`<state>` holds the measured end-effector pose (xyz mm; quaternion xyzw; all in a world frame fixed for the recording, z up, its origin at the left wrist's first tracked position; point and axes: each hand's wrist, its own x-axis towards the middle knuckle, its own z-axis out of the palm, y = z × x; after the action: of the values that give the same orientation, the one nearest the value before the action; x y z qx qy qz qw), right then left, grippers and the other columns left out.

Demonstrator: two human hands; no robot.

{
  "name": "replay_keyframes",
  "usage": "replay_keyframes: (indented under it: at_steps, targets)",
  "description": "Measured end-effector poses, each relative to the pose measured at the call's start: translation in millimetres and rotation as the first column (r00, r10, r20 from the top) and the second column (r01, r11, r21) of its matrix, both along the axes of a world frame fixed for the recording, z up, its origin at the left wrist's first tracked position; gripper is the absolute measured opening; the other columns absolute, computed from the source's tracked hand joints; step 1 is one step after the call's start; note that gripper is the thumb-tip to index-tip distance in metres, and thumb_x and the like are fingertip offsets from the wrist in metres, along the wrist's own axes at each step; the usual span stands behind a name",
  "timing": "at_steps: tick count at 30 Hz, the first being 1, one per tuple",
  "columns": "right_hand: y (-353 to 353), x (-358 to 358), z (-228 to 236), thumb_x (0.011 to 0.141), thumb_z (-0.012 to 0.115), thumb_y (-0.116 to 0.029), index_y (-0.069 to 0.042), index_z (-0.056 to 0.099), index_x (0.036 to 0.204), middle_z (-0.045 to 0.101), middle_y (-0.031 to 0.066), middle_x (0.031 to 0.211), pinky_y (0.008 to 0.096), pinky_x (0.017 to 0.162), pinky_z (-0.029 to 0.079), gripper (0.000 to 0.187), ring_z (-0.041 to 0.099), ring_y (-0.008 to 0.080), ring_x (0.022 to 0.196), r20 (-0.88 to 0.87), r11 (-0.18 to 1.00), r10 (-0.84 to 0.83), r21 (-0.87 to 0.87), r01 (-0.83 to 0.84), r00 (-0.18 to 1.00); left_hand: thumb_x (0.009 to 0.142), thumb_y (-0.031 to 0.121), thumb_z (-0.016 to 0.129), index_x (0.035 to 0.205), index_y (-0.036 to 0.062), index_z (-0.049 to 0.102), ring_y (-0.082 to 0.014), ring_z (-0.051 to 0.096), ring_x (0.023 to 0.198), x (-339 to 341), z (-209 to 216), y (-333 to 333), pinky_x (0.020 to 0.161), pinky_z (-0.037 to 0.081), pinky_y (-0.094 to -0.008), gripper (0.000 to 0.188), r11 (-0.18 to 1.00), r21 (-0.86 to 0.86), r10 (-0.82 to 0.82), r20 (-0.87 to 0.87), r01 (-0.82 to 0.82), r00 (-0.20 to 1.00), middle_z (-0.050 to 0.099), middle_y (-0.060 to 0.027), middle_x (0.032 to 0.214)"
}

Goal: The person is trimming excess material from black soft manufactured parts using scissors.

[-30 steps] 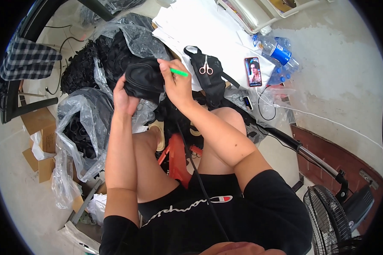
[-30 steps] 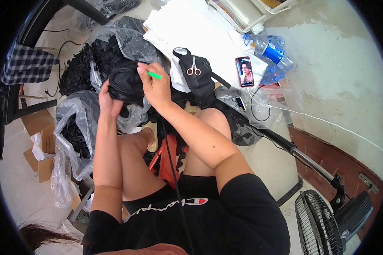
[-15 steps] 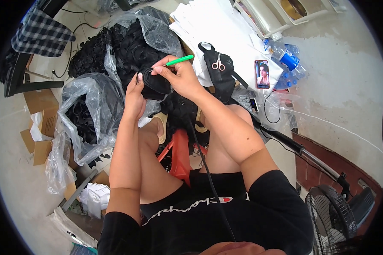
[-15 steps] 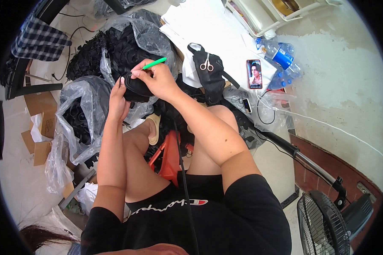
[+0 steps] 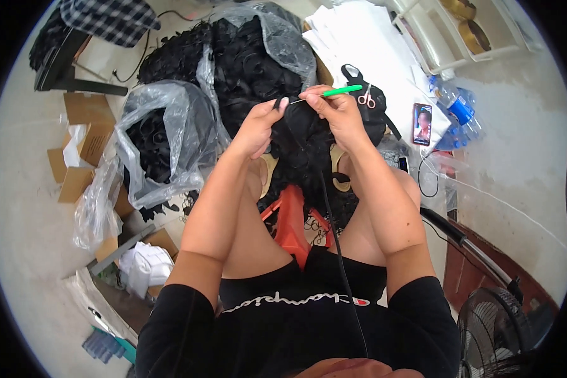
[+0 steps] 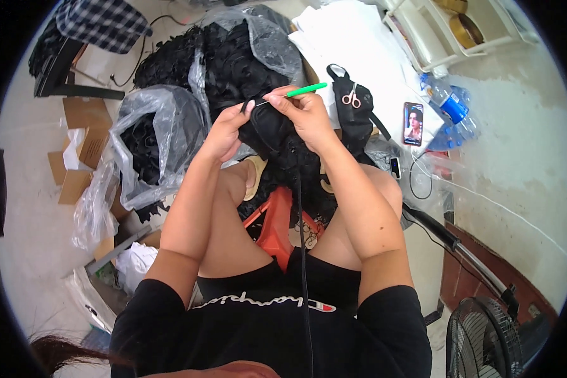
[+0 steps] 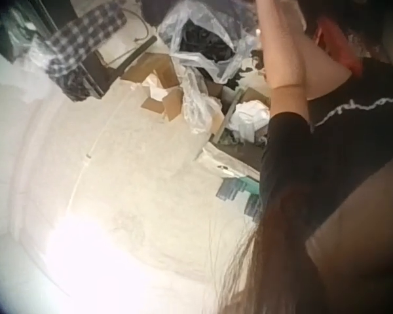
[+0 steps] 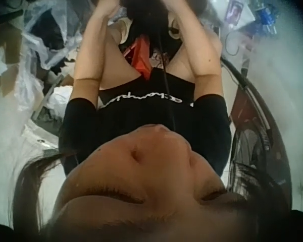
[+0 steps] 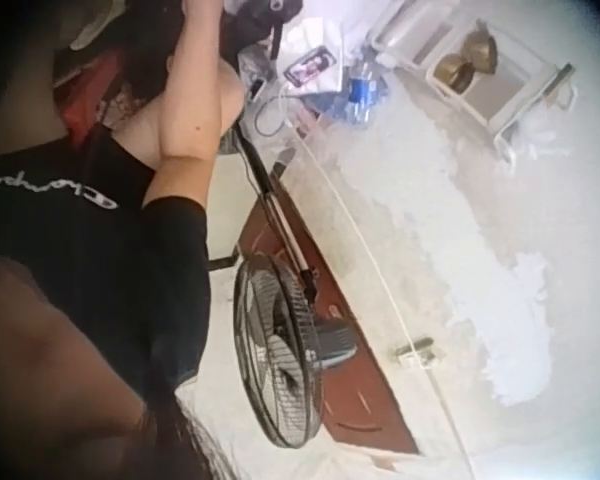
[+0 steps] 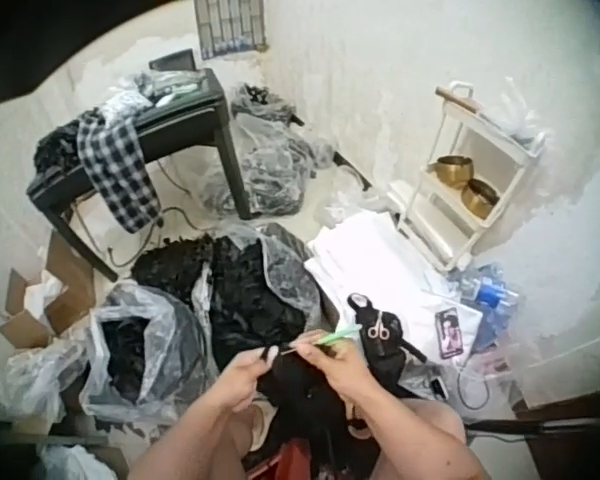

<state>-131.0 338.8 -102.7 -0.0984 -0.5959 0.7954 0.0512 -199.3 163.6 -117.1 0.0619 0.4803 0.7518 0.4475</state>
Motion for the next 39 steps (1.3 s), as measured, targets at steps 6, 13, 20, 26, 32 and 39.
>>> replay_keyframes:
  at_steps: [6,13,20,26,32,39]
  targets:
    - [-0.5,-4.0,-4.4,0.089,0.065,-0.016,-0.003,0.069,0.095,0.062,0.0022,0.098,0.0226,0.079,0.043,0.015,0.055,0.0088,0.087,-0.066,0.999,0.019,0.045,-0.016,0.998,0.098,0.024,0.05,0.109,0.0016,0.062,-0.0077,0.06,0.087,0.5,2.5,0.1,0.081,0.046,-0.0236,0.027,0.999,-0.02,0.048,-0.011,-0.048,0.999,0.066,-0.0022,0.099]
    - [-4.4,-3.4,1.2,0.082,0.067,-0.003,-0.001,0.07,0.09,0.066,0.0093,0.097,0.0281,0.082,0.048,0.009,0.062,0.0192,0.095,-0.291,0.875,-0.096,0.43,0.22,0.952,0.099,0.024,0.048,0.11,0.002,0.061,-0.009,0.061,0.084,-3.1,4.7,10.4,0.077,0.049,-0.0243,0.028,0.999,-0.022,0.033,0.054,-0.031,0.998,0.066,-0.0031,0.097]
    - [2.0,-15.4,-19.2,0.085,0.065,-0.003,0.0,0.068,0.091,0.069,0.0096,0.085,0.0241,0.057,0.048,0.007,0.063,0.0141,0.064,-0.284,0.716,-0.532,0.352,0.603,0.798,0.096,0.025,0.053,0.109,-0.0054,0.059,-0.0191,0.064,0.095,1.6,4.6,20.2,0.086,0.049,-0.0318,0.033,0.989,-0.05,0.146,0.075,-0.142,0.986,0.066,-0.0109,0.105]
    - [65.0,-12.3,-19.7,0.092,0.054,-0.008,-0.002,0.066,0.095,0.066,0.0083,0.074,0.0235,0.05,0.047,0.013,0.061,0.0119,0.056,-0.071,0.516,-0.826,0.301,0.802,0.559,0.097,0.02,0.05,0.124,-0.0009,0.048,-0.0294,0.051,0.12,-26.8,-14.3,0.8,0.105,0.037,-0.0483,0.035,0.698,0.087,0.676,0.245,-0.711,0.694,0.055,-0.0125,0.127]
    - [88.3,-5.7,-12.5,0.092,0.06,-0.014,0.001,0.066,0.098,0.068,0.0095,0.082,0.0212,0.053,0.048,0.017,0.059,0.0095,0.061,-0.093,0.651,-0.724,0.236,0.721,0.684,0.097,0.017,0.048,0.125,-0.0004,0.049,-0.0257,0.051,0.12,-38.2,-4.2,-25.5,0.107,0.037,-0.0442,0.033,0.716,0.268,0.628,0.157,-0.645,0.762,0.055,-0.0117,0.127]
    - [31.7,-7.1,18.1,0.094,0.055,-0.013,-0.001,0.066,0.101,0.069,0.0083,0.091,0.0272,0.074,0.049,0.017,0.064,0.0152,0.08,-0.276,0.801,-0.294,0.452,0.393,0.915,0.095,0.02,0.055,0.111,0.0039,0.057,-0.0157,0.061,0.097,-8.5,-3.6,12.7,0.089,0.047,-0.0336,0.023,0.876,0.022,0.482,-0.096,-0.482,0.871,0.064,-0.0045,0.109]
